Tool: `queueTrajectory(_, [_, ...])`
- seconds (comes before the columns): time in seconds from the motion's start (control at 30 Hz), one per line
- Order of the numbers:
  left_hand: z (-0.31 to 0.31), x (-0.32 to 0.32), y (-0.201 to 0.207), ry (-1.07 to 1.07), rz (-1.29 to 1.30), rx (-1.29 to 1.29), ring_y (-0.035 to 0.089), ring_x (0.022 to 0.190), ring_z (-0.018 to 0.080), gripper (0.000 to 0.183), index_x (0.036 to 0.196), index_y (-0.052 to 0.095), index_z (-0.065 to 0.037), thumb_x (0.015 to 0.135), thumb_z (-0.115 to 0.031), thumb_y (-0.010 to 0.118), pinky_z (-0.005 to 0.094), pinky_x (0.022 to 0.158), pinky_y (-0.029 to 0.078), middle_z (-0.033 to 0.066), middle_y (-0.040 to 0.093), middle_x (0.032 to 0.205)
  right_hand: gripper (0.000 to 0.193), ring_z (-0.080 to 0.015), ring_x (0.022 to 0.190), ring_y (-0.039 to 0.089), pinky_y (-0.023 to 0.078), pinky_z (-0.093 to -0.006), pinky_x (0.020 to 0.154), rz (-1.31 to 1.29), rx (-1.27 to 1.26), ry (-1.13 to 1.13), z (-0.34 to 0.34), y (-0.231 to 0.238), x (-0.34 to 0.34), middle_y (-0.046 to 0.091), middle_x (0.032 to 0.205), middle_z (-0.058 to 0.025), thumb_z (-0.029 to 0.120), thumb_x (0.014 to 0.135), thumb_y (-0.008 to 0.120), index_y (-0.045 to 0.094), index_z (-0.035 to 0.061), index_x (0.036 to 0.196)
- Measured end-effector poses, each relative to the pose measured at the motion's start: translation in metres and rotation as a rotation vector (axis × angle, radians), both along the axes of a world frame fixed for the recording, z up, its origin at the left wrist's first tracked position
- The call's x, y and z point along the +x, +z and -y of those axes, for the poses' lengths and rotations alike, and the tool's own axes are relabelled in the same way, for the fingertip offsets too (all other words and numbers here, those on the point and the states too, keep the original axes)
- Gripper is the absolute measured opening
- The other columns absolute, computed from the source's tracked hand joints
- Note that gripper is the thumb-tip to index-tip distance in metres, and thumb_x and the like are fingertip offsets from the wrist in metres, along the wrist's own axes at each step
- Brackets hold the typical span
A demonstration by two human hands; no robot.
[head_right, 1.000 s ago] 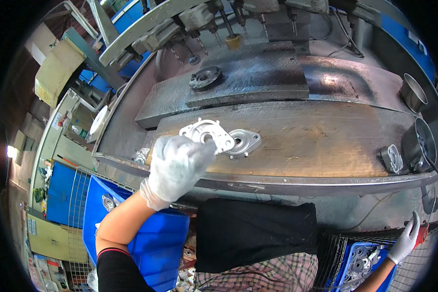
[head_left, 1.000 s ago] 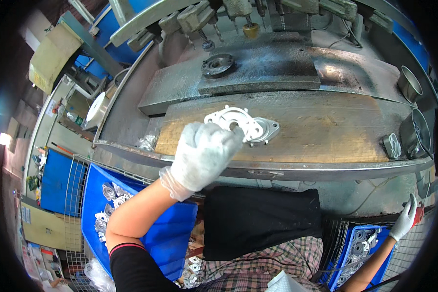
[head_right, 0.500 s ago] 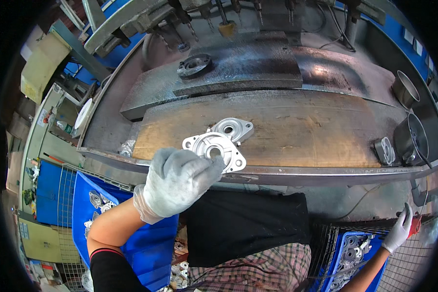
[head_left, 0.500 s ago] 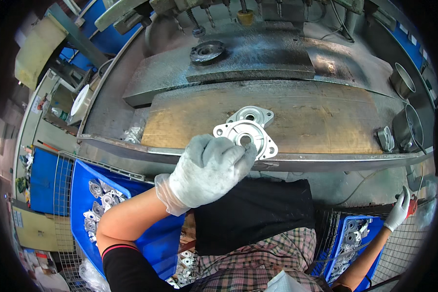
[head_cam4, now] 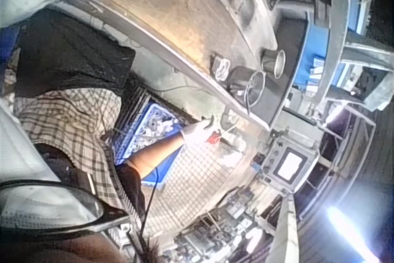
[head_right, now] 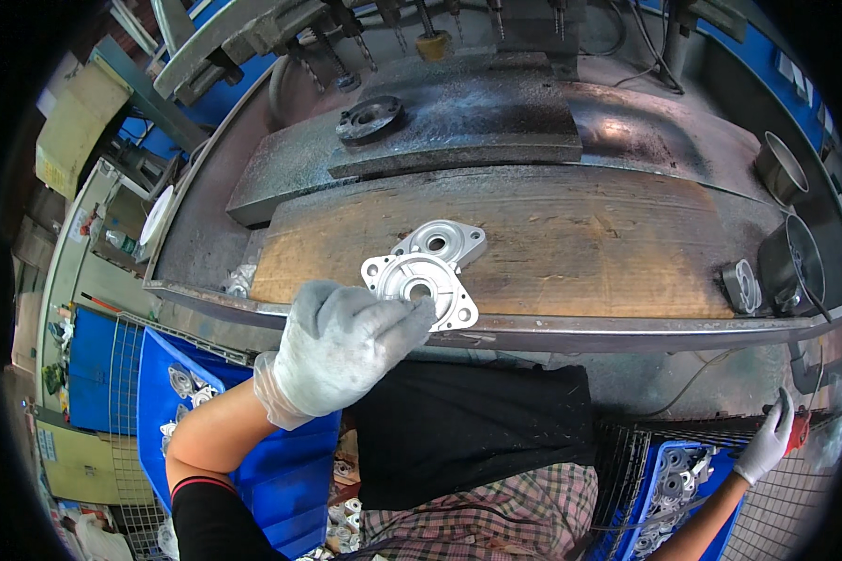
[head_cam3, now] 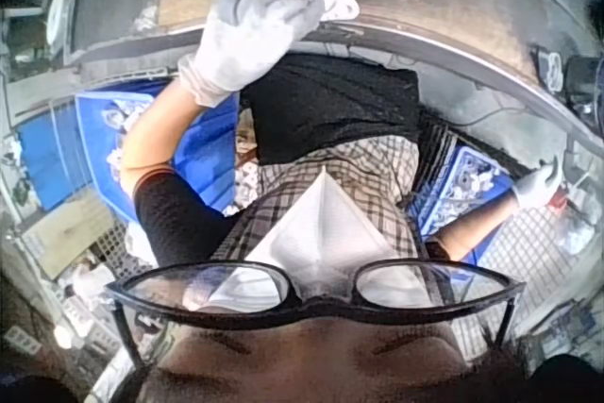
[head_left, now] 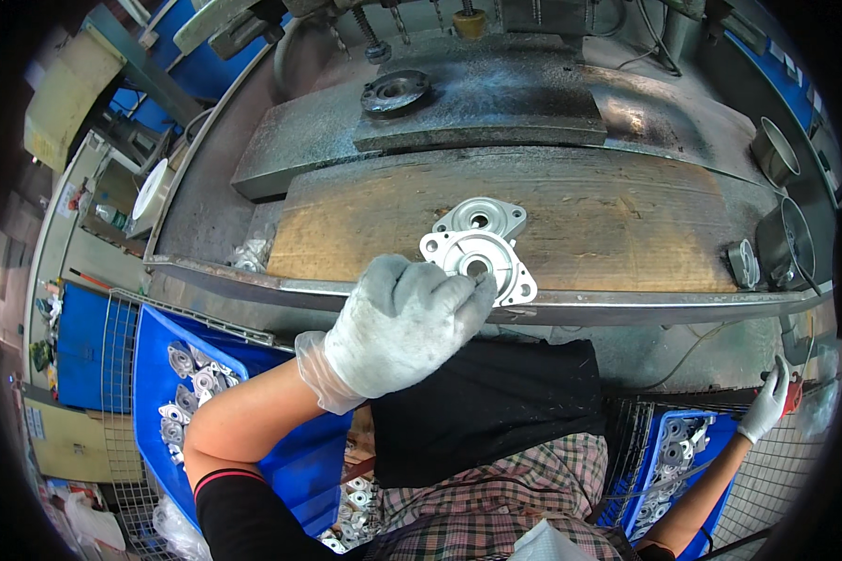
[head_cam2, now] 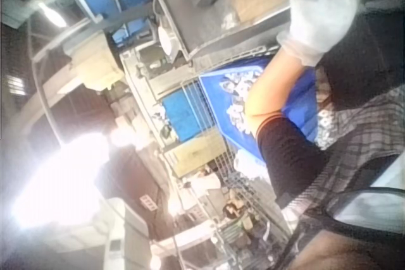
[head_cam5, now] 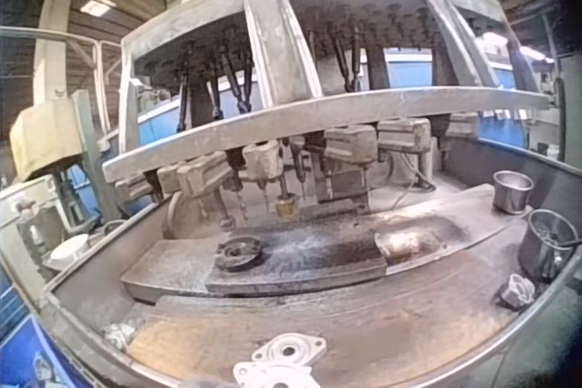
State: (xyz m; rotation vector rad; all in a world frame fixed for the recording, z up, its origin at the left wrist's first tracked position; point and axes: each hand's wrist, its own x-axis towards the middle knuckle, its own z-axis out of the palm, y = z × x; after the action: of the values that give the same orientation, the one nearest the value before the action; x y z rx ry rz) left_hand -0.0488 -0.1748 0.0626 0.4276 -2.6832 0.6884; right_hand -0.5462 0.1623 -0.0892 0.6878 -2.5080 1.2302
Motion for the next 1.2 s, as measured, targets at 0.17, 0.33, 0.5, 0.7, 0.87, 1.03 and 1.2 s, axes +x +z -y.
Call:
queueTrajectory(0.17, [0.000, -0.001, 0.005, -0.010, 0.005, -0.009, 0.050, 0.078, 0.0094, 0.039, 0.107, 0.067, -0.019, 0.069, -0.020, 0.069, 0.0289, 0.065, 0.038, -0.0080, 0.051, 0.097, 0.031, -0.0132, 0.093, 0.059, 0.046, -0.0263, 0.084, 0.007, -0.008, 0.005, -0.001, 0.000, -0.002, 0.062, 0.119, -0.0047, 0.016, 0.099, 0.047, 0.057, 0.0029, 0.125])
queueTrajectory(0.33, [0.000, -0.002, 0.004, -0.055, 0.016, -0.103, 0.042, 0.055, 0.0070, 0.038, 0.106, 0.067, -0.019, 0.068, -0.019, 0.066, 0.0268, 0.054, 0.033, -0.0077, 0.051, 0.098, 0.031, -0.0158, 0.105, 0.059, 0.047, -0.0279, 0.089, 0.026, -0.017, 0.017, -0.005, -0.004, -0.007, 0.062, 0.121, -0.0079, 0.016, 0.099, 0.046, 0.056, 0.0022, 0.125])
queueTrajectory(0.5, [0.000, -0.002, 0.004, -0.039, 0.039, -0.115, 0.042, 0.055, 0.0065, 0.037, 0.106, 0.066, -0.018, 0.069, -0.019, 0.065, 0.0267, 0.053, 0.033, -0.0070, 0.050, 0.097, 0.032, -0.0179, 0.113, 0.056, 0.047, -0.0296, 0.094, 0.059, -0.027, 0.030, -0.008, -0.006, -0.011, 0.059, 0.124, -0.0112, 0.016, 0.100, 0.044, 0.054, 0.0014, 0.127])
queueTrajectory(0.7, [0.000, -0.002, 0.004, -0.040, 0.051, -0.111, 0.041, 0.050, 0.0066, 0.037, 0.106, 0.066, -0.017, 0.069, -0.018, 0.065, 0.0269, 0.051, 0.032, -0.0065, 0.050, 0.097, 0.033, -0.0181, 0.114, 0.056, 0.046, -0.0292, 0.094, 0.063, -0.050, 0.036, -0.012, -0.012, -0.014, 0.059, 0.126, -0.0110, 0.016, 0.100, 0.044, 0.053, 0.0015, 0.128])
queueTrajectory(0.87, [0.002, -0.003, 0.005, -0.038, 0.068, -0.135, 0.043, 0.051, 0.0067, 0.038, 0.106, 0.066, -0.017, 0.069, -0.018, 0.065, 0.0265, 0.051, 0.030, -0.0060, 0.050, 0.098, 0.033, -0.0172, 0.113, 0.056, 0.045, -0.0289, 0.094, 0.051, -0.025, 0.037, -0.015, -0.015, -0.020, 0.059, 0.126, -0.0104, 0.015, 0.100, 0.043, 0.053, 0.0015, 0.129])
queueTrajectory(1.03, [0.001, -0.003, 0.005, -0.054, 0.056, -0.125, 0.044, 0.054, 0.0065, 0.038, 0.106, 0.065, -0.016, 0.068, -0.017, 0.065, 0.0263, 0.052, 0.031, -0.0054, 0.050, 0.099, 0.033, -0.0137, 0.099, 0.058, 0.046, -0.0265, 0.087, 0.023, -0.048, 0.059, -0.016, -0.019, -0.023, 0.059, 0.126, -0.0058, 0.015, 0.099, 0.045, 0.054, 0.0053, 0.130])
queueTrajectory(1.2, [0.002, -0.002, 0.007, -0.057, 0.066, -0.112, 0.044, 0.054, 0.0068, 0.039, 0.108, 0.065, -0.016, 0.069, -0.017, 0.065, 0.0263, 0.052, 0.033, -0.0048, 0.049, 0.101, 0.033, -0.0143, 0.100, 0.059, 0.046, -0.0271, 0.088, 0.047, -0.074, 0.039, -0.013, -0.014, -0.017, 0.060, 0.124, -0.0074, 0.015, 0.099, 0.046, 0.054, 0.0038, 0.129])
